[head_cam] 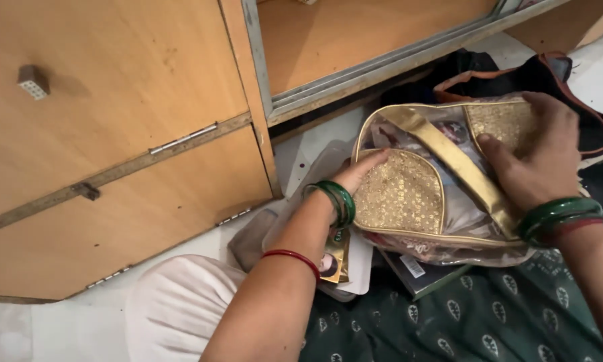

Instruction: The person removes items from a wooden cabinet, including a makeup palette, a cosmetic bag, and other small items, then places them into a larger bag on the floor. The person continues to sort and pack items from the cabinet into the bag.

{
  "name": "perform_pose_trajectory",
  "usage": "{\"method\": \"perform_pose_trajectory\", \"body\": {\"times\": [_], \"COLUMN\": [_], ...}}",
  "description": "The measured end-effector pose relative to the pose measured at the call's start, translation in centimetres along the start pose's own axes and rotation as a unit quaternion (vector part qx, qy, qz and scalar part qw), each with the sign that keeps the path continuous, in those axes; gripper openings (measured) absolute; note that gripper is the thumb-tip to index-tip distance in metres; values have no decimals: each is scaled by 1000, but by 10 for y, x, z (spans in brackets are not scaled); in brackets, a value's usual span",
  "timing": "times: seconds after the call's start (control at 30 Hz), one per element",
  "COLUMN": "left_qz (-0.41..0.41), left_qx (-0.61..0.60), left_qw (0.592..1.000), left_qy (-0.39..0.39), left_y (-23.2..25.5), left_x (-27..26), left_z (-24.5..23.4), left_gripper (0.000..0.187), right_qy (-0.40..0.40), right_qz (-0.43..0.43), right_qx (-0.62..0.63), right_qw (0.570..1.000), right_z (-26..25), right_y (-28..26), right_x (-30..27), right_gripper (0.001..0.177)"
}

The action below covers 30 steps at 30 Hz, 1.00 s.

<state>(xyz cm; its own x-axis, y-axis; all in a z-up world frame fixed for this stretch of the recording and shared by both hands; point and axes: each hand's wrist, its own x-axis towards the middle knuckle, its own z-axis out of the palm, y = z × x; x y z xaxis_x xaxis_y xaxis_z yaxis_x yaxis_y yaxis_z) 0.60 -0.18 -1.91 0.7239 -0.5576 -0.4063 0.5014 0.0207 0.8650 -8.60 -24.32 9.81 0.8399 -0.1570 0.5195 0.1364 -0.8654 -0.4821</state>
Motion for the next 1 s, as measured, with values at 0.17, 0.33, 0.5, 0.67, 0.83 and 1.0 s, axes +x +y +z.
{"method": "perform_pose_trajectory", "body": {"times": [0.17, 0.33, 0.5, 0.67, 0.83, 1.0], "left_qz": [26, -8, -17, -11, -16, 6], "left_qx": [-70, -129, -148, -48, -133, -155], "left_qw": [996, 991, 988, 998, 990, 988], "left_qy": [-39, -19, -48, -27, -33, 17], "left_y": [-4, 2, 7, 12, 5, 1], "left_x": [14, 5, -3, -25, -47, -85], "left_z": [-6, -4, 13, 32, 40, -5], "left_gripper": [85, 71, 65, 65, 62, 60], "right_qy": [-112, -71, 39, -139, -189, -228], "right_qz": [26, 35, 0, 176, 183, 199], "right_qx": [-221, -176, -93, 204, 144, 146], "right_qw": [968, 981, 995, 953, 954, 942], "right_z": [-5, 3, 2, -13, -29, -4], "right_y": [36, 53, 80, 75, 38, -8], "right_x": [45, 43, 7, 30, 46, 51], "right_gripper": [76, 90, 105, 99, 101, 104]}}
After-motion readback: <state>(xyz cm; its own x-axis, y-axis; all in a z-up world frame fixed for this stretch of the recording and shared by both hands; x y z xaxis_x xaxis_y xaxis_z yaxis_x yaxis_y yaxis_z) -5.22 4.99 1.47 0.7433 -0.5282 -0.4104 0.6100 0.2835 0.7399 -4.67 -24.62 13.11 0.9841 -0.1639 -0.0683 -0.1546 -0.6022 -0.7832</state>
